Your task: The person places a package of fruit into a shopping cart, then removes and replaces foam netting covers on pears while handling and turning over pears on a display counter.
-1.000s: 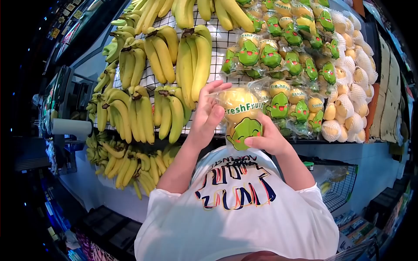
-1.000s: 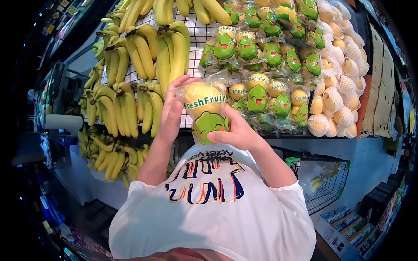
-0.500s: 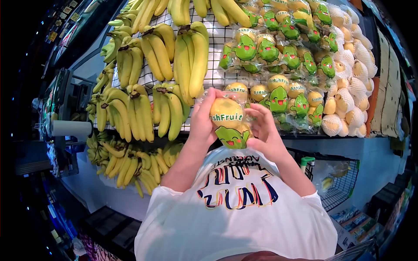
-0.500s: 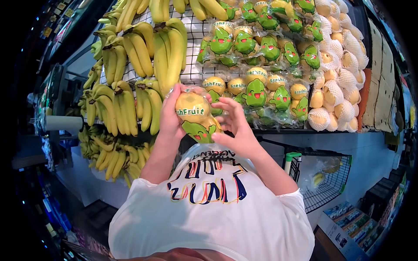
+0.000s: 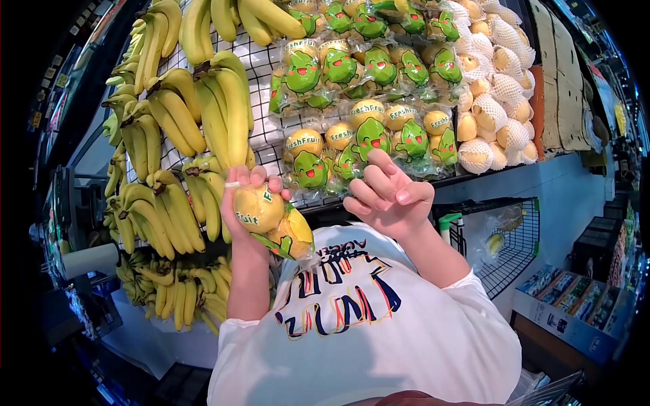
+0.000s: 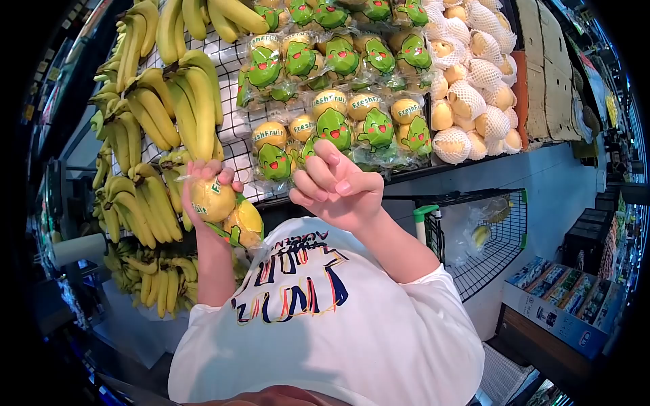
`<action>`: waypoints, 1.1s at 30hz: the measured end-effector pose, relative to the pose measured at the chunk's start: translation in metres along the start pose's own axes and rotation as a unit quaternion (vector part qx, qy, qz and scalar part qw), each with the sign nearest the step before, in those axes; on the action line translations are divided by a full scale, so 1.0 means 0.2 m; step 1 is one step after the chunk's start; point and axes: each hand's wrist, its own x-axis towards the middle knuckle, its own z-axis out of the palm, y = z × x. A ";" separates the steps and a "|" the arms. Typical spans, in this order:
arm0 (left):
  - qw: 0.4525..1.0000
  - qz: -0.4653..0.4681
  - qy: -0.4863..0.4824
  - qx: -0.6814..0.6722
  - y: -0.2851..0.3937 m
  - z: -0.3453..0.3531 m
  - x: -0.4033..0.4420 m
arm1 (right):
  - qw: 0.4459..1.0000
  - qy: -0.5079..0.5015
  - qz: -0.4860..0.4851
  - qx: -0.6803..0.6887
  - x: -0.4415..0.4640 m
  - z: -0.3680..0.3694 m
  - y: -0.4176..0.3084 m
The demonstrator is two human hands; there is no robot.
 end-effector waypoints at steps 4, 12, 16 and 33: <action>0.999 -0.018 -0.021 -0.028 -0.01 0.00 0.00 | 1.000 -0.006 -0.009 -0.001 0.00 0.02 0.02; 0.996 -0.041 -0.073 -0.039 -0.02 -0.02 0.01 | 1.000 -0.022 -0.005 -0.018 0.01 0.03 0.05; 0.994 -0.040 -0.086 -0.045 -0.04 0.00 0.00 | 1.000 -0.024 0.002 -0.017 0.02 0.03 0.05; 0.997 -0.046 -0.068 -0.011 -0.06 0.02 0.00 | 0.999 -0.011 0.029 0.013 0.02 0.01 0.04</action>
